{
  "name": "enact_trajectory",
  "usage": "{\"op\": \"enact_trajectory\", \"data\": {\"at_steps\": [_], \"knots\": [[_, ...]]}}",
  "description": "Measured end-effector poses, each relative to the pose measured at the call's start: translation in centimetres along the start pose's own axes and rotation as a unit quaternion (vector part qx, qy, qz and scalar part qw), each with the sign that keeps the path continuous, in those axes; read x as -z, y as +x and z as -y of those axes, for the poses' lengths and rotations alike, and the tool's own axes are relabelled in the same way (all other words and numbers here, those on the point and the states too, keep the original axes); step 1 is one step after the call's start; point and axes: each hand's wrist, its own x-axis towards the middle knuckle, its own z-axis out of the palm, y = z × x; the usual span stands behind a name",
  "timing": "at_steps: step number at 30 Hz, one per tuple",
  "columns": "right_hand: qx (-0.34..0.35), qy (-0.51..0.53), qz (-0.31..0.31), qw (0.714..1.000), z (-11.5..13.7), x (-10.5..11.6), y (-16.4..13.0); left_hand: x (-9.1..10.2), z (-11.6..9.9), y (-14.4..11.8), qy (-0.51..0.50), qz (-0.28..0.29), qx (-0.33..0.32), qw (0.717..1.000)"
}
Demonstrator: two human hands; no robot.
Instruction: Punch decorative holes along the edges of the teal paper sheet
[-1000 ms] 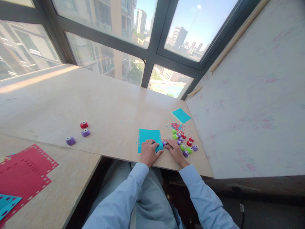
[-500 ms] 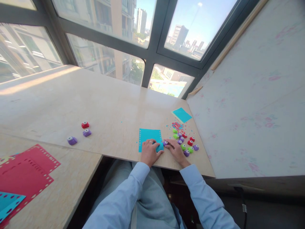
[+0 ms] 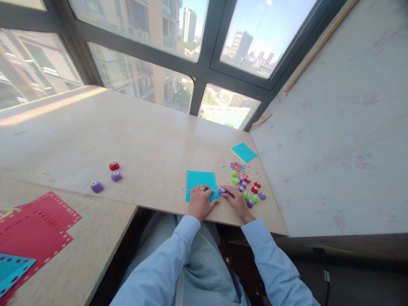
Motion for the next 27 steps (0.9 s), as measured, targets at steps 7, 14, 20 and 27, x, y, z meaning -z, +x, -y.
{"op": "enact_trajectory", "data": {"at_steps": [7,14,20,27], "knots": [[0.007,0.0,0.0,1.0,-0.16,0.09,-0.07,-0.05,0.07,0.01,-0.008,-0.001,0.001,1.0],[0.016,-0.011,0.006,1.0,-0.16,0.09,-0.05,0.03,0.04,0.04,-0.007,-0.003,0.001,1.0],[0.025,-0.009,0.009,1.0,0.12,0.21,-0.05,0.07,-0.01,-0.02,-0.009,-0.003,0.002,1.0],[0.025,-0.003,0.008,1.0,-0.23,0.09,-0.1,0.16,-0.08,0.02,-0.012,-0.002,0.006,1.0]]}}
